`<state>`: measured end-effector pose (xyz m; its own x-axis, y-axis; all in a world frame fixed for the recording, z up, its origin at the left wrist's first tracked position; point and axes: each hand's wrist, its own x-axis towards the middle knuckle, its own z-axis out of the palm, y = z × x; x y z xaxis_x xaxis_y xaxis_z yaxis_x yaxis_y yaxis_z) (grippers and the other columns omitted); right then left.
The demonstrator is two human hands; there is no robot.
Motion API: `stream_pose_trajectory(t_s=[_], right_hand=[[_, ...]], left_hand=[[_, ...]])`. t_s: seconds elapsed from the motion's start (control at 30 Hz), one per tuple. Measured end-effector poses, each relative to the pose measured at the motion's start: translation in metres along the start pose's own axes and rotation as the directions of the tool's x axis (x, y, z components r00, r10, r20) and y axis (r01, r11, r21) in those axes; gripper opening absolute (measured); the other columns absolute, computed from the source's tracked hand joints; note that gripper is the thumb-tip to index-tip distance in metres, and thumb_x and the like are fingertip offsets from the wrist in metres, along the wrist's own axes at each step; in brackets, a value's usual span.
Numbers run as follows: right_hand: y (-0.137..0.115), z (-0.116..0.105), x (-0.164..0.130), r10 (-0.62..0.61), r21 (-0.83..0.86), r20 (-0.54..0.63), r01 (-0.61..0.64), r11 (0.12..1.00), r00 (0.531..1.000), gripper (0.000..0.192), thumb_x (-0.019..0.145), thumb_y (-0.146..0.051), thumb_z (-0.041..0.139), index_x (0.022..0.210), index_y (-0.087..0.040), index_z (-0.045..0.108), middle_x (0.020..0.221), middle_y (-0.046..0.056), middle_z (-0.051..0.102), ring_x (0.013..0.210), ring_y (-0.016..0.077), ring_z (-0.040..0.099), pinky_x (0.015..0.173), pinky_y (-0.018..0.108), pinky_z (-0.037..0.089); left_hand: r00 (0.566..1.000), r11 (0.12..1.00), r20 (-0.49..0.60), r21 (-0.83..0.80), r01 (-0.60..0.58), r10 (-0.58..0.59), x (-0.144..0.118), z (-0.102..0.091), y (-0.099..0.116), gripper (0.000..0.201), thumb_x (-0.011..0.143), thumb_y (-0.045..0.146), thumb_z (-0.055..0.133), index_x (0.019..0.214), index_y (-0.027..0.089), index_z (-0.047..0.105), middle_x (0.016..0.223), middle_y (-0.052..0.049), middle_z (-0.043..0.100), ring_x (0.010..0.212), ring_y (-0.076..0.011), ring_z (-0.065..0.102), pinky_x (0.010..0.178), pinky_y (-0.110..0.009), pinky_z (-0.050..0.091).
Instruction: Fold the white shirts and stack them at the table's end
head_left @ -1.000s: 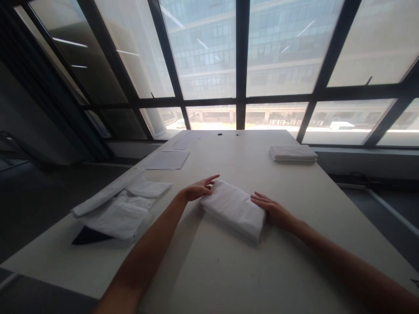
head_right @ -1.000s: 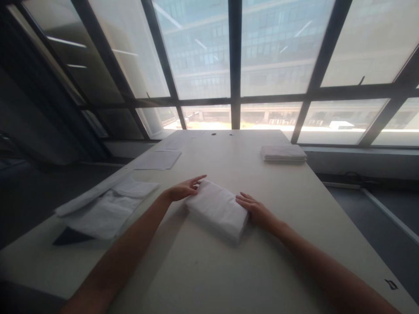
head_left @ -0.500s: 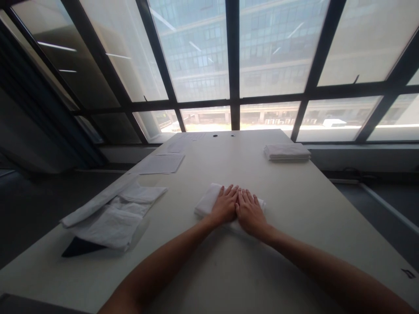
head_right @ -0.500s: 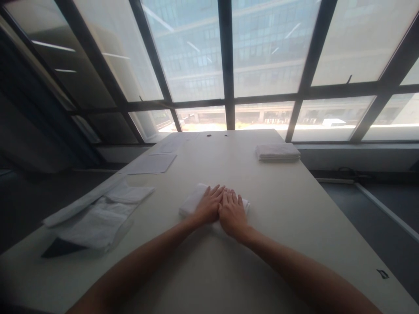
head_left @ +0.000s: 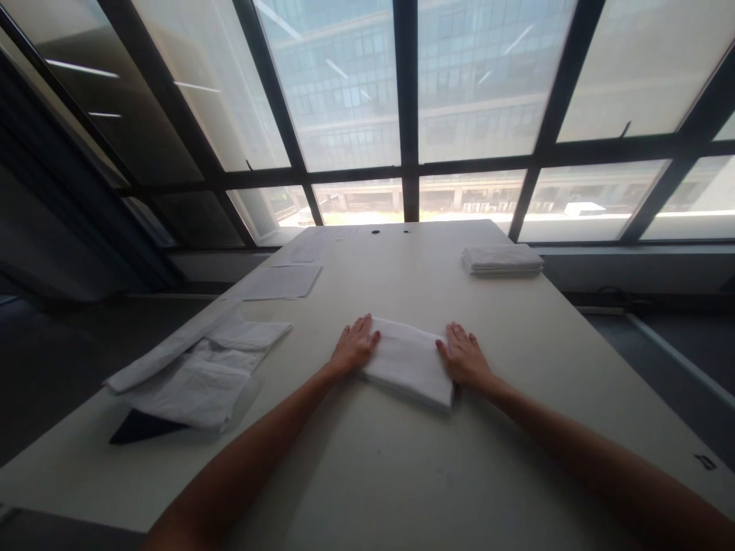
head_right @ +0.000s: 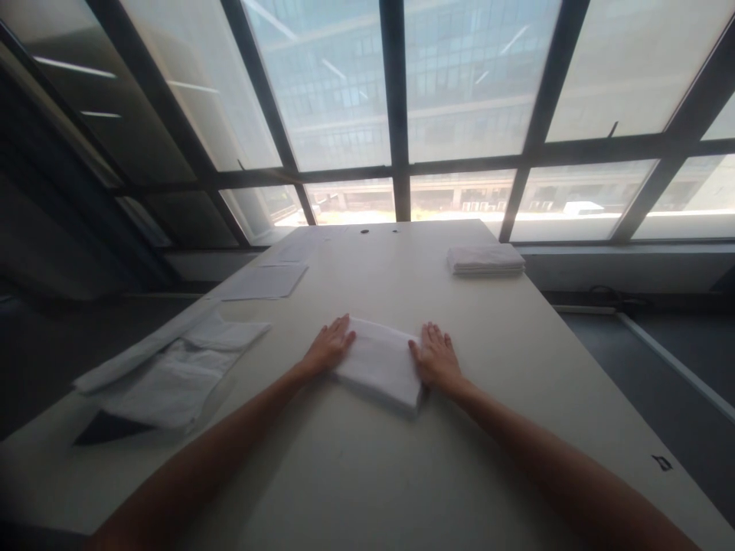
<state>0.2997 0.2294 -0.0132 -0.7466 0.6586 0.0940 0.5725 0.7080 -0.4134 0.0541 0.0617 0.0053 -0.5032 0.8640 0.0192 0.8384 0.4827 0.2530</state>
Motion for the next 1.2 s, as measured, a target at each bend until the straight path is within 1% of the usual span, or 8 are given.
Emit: stream_pose_trajectory(t_s=[0.1, 0.2, 0.3, 0.37, 0.57, 0.87, 1.07, 1.2], right_hand=[[0.025, -0.015, 0.010, 0.064, 0.060, -0.115, -0.058, 0.997, 0.991, 0.058, 0.102, -0.037, 0.031, 0.142, -0.002, 0.054, 0.153, 0.023, 0.047, 0.145, 0.0289, 0.039, 0.120, 0.043, 0.025], [0.036, -0.030, 0.009, 0.141, 0.144, -0.251, -0.107, 0.984, 0.958, 0.044, 0.099, -0.031, 0.036, 0.114, -0.011, 0.072, 0.119, 0.018, 0.071, 0.112, 0.0248, 0.064, 0.097, 0.032, 0.044], [0.033, -0.036, 0.003, 0.185, 0.139, -0.149, -0.165, 0.977, 0.971, 0.042, 0.097, -0.037, 0.041, 0.077, -0.017, 0.072, 0.077, 0.010, 0.073, 0.070, 0.0194, 0.064, 0.064, 0.028, 0.040], [0.030, -0.035, 0.001, 0.175, 0.122, -0.072, -0.165, 0.979, 0.982, 0.045, 0.096, -0.041, 0.045, 0.064, -0.018, 0.067, 0.063, 0.007, 0.066, 0.057, 0.0163, 0.057, 0.055, 0.028, 0.031], [0.033, -0.030, 0.013, 0.093, 0.297, -0.168, -0.040, 0.954, 0.981, 0.034, 0.089, -0.037, 0.051, 0.071, -0.016, 0.072, 0.069, 0.007, 0.071, 0.063, 0.0172, 0.061, 0.059, 0.027, 0.034], [0.031, -0.030, 0.036, 0.182, 0.361, -0.271, -0.075, 0.930, 0.945, 0.026, 0.083, -0.038, 0.059, 0.075, -0.016, 0.071, 0.074, 0.007, 0.072, 0.067, 0.0181, 0.062, 0.062, 0.027, 0.038], [0.033, -0.029, 0.044, 0.275, 0.379, -0.059, -0.233, 0.895, 0.960, 0.038, 0.084, -0.042, 0.060, 0.056, -0.017, 0.064, 0.052, 0.002, 0.058, 0.053, 0.0145, 0.053, 0.052, 0.026, 0.029], [0.031, -0.030, 0.047, 0.302, 0.464, 0.043, -0.287, 0.838, 0.952, 0.031, 0.080, -0.038, 0.062, 0.059, -0.015, 0.065, 0.049, 0.000, 0.054, 0.049, 0.0125, 0.047, 0.048, 0.025, 0.028]], left_hand=[[0.997, 0.992, -0.076, -0.123, -0.003, -0.006, 0.004, 0.000, -0.019, 0.063, 0.101, 0.042, 0.032, 0.152, 0.007, 0.042, 0.159, -0.017, 0.040, 0.150, -0.0276, 0.033, 0.125, -0.047, 0.019], [0.978, 0.933, -0.209, -0.355, -0.053, -0.024, 0.009, -0.005, -0.029, 0.055, 0.093, 0.042, 0.044, 0.134, 0.011, 0.063, 0.140, -0.015, 0.063, 0.130, -0.0274, 0.058, 0.114, -0.039, 0.040], [0.968, 0.840, -0.242, -0.538, -0.073, -0.071, 0.012, -0.014, -0.030, 0.046, 0.087, 0.046, 0.051, 0.109, 0.014, 0.075, 0.112, -0.012, 0.076, 0.102, -0.0262, 0.070, 0.093, -0.035, 0.052], [0.961, 0.826, -0.257, -0.559, -0.063, -0.101, 0.011, -0.020, -0.029, 0.042, 0.084, 0.050, 0.055, 0.094, 0.015, 0.077, 0.097, -0.009, 0.078, 0.090, -0.0250, 0.070, 0.082, -0.033, 0.051], [0.964, 0.854, -0.181, -0.515, 0.078, -0.197, 0.006, -0.027, -0.028, 0.051, 0.080, 0.060, 0.053, 0.059, 0.016, 0.066, 0.057, -0.003, 0.063, 0.059, -0.0184, 0.058, 0.058, -0.028, 0.037], [0.954, 0.867, -0.143, -0.468, 0.170, -0.264, 0.008, -0.027, -0.025, 0.046, 0.080, 0.052, 0.056, 0.049, 0.019, 0.053, 0.047, 0.003, 0.043, 0.052, -0.0134, 0.043, 0.053, -0.028, 0.021], [0.948, 0.844, -0.076, -0.481, 0.238, -0.310, 0.014, -0.028, -0.022, 0.047, 0.077, 0.051, 0.063, 0.045, 0.019, 0.051, 0.045, 0.004, 0.037, 0.051, -0.0129, 0.039, 0.053, -0.028, 0.018], [0.948, 0.833, -0.033, -0.487, 0.263, -0.318, 0.014, -0.030, -0.021, 0.046, 0.073, 0.053, 0.067, 0.046, 0.019, 0.053, 0.045, 0.004, 0.038, 0.052, -0.0132, 0.040, 0.053, -0.028, 0.020]])
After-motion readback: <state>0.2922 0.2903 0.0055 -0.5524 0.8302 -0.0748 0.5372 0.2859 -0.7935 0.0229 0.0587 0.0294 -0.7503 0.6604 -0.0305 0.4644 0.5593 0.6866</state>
